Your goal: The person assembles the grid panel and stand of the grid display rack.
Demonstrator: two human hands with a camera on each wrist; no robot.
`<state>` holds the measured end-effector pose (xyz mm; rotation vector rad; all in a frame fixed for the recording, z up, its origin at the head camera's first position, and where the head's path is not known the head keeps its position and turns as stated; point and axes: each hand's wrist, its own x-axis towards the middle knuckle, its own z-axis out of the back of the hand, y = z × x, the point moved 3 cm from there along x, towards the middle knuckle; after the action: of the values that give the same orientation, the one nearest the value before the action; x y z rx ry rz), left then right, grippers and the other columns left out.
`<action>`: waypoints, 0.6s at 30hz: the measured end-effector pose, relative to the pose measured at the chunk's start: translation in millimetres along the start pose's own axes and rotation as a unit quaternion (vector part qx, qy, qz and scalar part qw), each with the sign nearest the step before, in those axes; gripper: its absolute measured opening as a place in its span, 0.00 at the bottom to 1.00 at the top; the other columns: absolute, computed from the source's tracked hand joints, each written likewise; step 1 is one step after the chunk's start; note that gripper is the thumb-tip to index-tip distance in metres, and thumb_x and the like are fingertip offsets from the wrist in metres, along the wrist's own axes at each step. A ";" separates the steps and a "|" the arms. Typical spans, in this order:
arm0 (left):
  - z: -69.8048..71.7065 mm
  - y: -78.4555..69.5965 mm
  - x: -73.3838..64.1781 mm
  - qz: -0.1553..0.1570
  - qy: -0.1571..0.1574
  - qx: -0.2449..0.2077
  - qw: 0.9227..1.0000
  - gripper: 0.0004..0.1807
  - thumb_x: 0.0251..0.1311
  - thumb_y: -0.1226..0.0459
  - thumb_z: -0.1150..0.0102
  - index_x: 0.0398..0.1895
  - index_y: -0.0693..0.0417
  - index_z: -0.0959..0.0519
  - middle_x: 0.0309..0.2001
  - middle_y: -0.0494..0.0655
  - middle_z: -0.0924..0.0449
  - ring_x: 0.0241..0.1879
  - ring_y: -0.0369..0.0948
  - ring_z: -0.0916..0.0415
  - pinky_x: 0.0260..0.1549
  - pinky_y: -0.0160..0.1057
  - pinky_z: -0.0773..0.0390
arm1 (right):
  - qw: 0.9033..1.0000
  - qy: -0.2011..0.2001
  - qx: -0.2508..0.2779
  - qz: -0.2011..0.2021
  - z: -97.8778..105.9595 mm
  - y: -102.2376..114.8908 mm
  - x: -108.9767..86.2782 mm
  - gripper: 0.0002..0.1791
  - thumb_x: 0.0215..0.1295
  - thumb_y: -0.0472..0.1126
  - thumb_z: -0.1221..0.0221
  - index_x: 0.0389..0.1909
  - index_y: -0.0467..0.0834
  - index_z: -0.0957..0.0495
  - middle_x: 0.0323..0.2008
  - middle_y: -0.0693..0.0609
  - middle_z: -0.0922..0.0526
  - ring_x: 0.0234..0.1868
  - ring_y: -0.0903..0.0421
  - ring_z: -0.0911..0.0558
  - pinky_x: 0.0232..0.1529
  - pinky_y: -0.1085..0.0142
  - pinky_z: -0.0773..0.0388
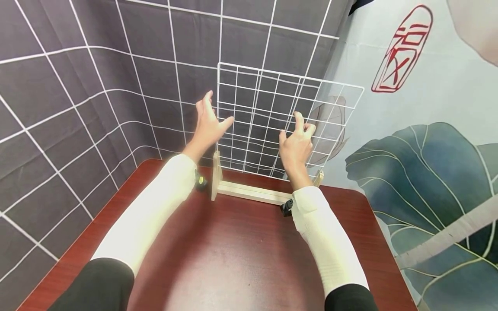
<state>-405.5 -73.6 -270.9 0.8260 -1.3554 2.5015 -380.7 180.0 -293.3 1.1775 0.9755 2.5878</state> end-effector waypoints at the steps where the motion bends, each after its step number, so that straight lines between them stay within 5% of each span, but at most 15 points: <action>1: -0.8 -2.2 0.6 0.004 -0.002 0.005 1.000 0.55 0.56 0.56 0.28 0.80 0.53 0.53 0.71 0.60 0.47 0.70 0.52 0.42 0.71 0.45 0.34 | 1.000 0.000 -0.001 0.000 0.0 -0.3 -0.3 0.35 0.62 0.46 0.34 0.70 0.62 0.34 0.58 0.40 0.32 0.38 0.31 0.22 0.45 0.40 0.25; 9: -3.7 -19.8 8.2 0.040 -0.012 0.046 0.998 0.61 0.55 0.53 0.27 0.82 0.41 0.60 0.71 0.50 0.50 0.70 0.48 0.42 0.49 0.49 0.19 | 1.000 0.004 -0.003 -0.002 -0.6 -1.6 -1.5 0.35 0.62 0.46 0.34 0.70 0.62 0.33 0.58 0.40 0.32 0.36 0.31 0.22 0.43 0.40 0.24; 18: -5.6 -31.7 14.4 0.053 -0.025 0.114 0.992 0.62 0.54 0.57 0.25 0.82 0.40 0.62 0.69 0.49 0.47 0.68 0.48 0.41 0.45 0.47 0.17 | 1.000 0.005 -0.007 0.004 -1.7 1.4 -0.8 0.35 0.63 0.46 0.34 0.71 0.62 0.34 0.58 0.40 0.33 0.34 0.32 0.23 0.41 0.40 0.24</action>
<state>-406.8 -52.5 -242.7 0.8863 -1.1696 2.7752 -381.1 177.8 -293.7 1.1682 0.9554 2.6044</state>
